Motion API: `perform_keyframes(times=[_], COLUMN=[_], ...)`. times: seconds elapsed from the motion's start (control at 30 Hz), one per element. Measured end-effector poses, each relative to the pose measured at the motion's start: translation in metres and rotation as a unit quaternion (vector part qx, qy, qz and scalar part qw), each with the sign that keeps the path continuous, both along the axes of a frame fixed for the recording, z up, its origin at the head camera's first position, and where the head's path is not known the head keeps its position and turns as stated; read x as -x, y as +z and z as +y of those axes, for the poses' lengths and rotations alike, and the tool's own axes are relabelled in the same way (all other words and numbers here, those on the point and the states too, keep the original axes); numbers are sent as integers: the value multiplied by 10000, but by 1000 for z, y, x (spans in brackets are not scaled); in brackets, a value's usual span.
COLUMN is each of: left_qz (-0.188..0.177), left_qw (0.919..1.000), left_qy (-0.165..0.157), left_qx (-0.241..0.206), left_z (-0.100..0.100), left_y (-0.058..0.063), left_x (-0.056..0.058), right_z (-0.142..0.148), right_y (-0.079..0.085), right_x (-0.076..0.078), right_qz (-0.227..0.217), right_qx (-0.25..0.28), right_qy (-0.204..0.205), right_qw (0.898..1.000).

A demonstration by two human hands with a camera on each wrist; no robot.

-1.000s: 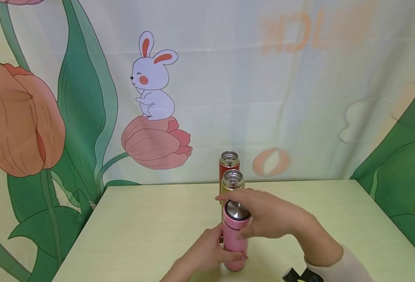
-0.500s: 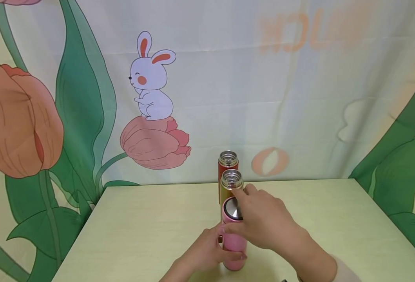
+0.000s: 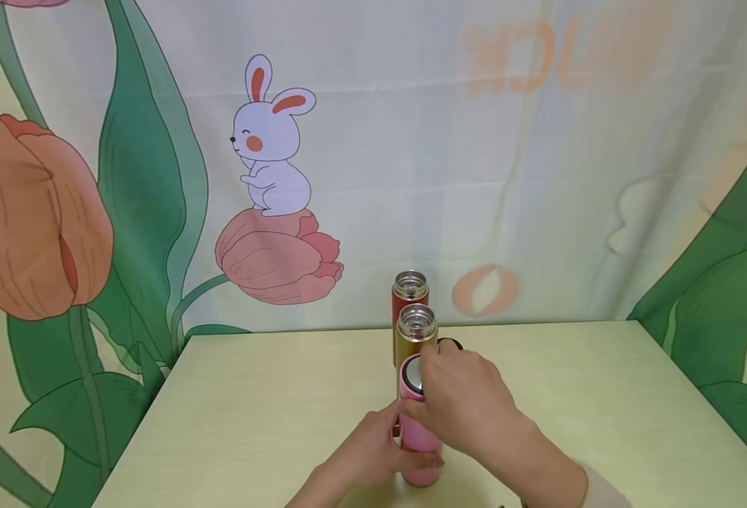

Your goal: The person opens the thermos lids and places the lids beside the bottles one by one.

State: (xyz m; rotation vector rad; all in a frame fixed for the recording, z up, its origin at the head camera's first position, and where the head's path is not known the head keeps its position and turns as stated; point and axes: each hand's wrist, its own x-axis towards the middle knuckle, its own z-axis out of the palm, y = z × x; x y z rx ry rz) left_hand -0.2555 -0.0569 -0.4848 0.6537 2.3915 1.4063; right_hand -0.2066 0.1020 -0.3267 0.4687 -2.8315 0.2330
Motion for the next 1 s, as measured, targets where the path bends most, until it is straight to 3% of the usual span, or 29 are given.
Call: perform_keyframes(times=[0.53,1.0], left_qz=[58,-14], left_qw=[9999,10000], left_qy=[-99,-77], left_qx=[-84,-43], left_z=[-1,0], left_y=[1,-2], left_x=[0,2], right_z=[10,23], right_y=[9,14], right_x=[9,19], right_qz=[-705,-1357], right_qx=[518,676], right_qy=[715,1358], right_qw=[9936,9791])
